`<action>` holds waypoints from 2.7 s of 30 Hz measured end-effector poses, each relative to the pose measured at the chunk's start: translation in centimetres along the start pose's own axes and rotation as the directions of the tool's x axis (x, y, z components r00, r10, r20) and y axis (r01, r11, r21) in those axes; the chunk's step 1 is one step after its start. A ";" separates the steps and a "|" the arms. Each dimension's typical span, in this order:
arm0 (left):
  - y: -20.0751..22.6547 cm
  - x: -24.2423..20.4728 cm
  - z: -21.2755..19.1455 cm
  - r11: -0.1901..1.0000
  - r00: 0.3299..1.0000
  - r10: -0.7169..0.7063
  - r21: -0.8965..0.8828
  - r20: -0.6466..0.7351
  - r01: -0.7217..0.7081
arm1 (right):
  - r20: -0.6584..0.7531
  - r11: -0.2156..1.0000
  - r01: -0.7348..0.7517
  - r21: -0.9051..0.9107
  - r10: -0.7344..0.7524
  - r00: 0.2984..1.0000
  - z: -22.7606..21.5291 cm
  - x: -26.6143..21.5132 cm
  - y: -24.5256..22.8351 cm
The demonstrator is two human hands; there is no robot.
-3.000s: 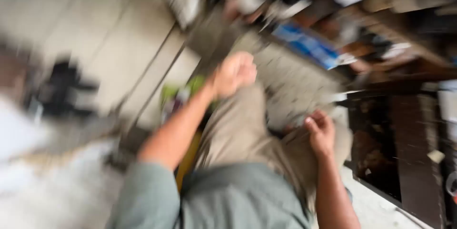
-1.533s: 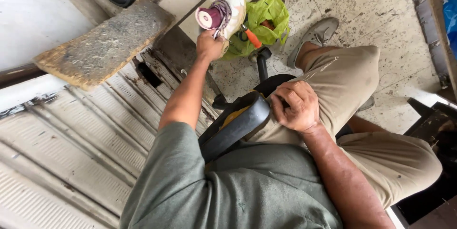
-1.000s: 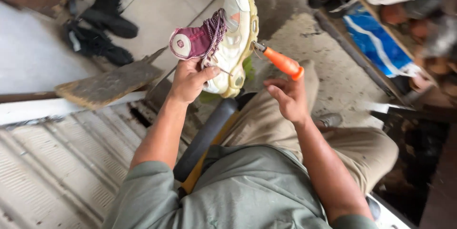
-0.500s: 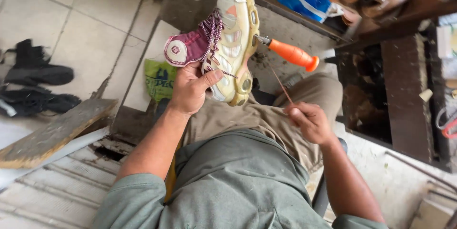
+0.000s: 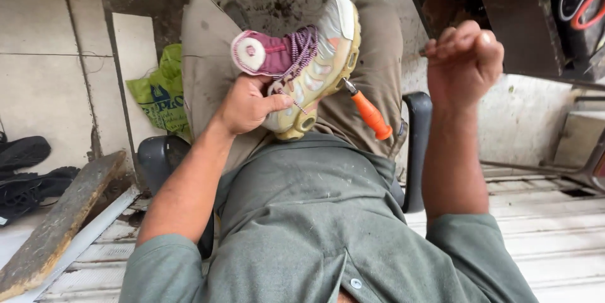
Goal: Hand-sewing the sole of a sneaker using a specialized repair tool and thread in a workshop.
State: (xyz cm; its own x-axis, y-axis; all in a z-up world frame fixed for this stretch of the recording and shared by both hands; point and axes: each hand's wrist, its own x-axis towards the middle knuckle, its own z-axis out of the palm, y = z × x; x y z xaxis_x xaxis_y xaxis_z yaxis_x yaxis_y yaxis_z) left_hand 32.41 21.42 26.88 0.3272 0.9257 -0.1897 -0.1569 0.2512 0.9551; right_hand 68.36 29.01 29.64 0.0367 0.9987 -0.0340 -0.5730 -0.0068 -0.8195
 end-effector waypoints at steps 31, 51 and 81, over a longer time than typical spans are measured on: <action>-4.1 4.0 5.2 0.734 0.927 -0.321 -0.568 0.194 0.373 | 0.039 -0.213 0.108 -0.971 0.303 0.952 5.3 -5.0 5.6; -9.0 4.6 3.2 0.589 0.877 -0.366 -0.653 0.310 0.477 | -0.145 -0.250 -0.039 -0.967 0.419 0.896 7.5 -3.8 5.2; 0.3 -3.8 1.6 0.542 0.826 0.531 0.824 -0.186 -0.163 | -0.101 -0.285 0.035 -0.958 0.450 0.887 3.8 -2.9 4.9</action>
State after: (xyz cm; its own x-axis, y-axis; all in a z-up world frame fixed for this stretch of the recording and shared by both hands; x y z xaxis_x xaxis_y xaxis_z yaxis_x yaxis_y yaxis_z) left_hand 32.59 17.48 28.21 0.0132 0.9511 0.3085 0.6298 -0.2475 0.7363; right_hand 62.32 26.25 27.95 -0.1424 0.8783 -0.4564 0.9487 -0.0105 -0.3160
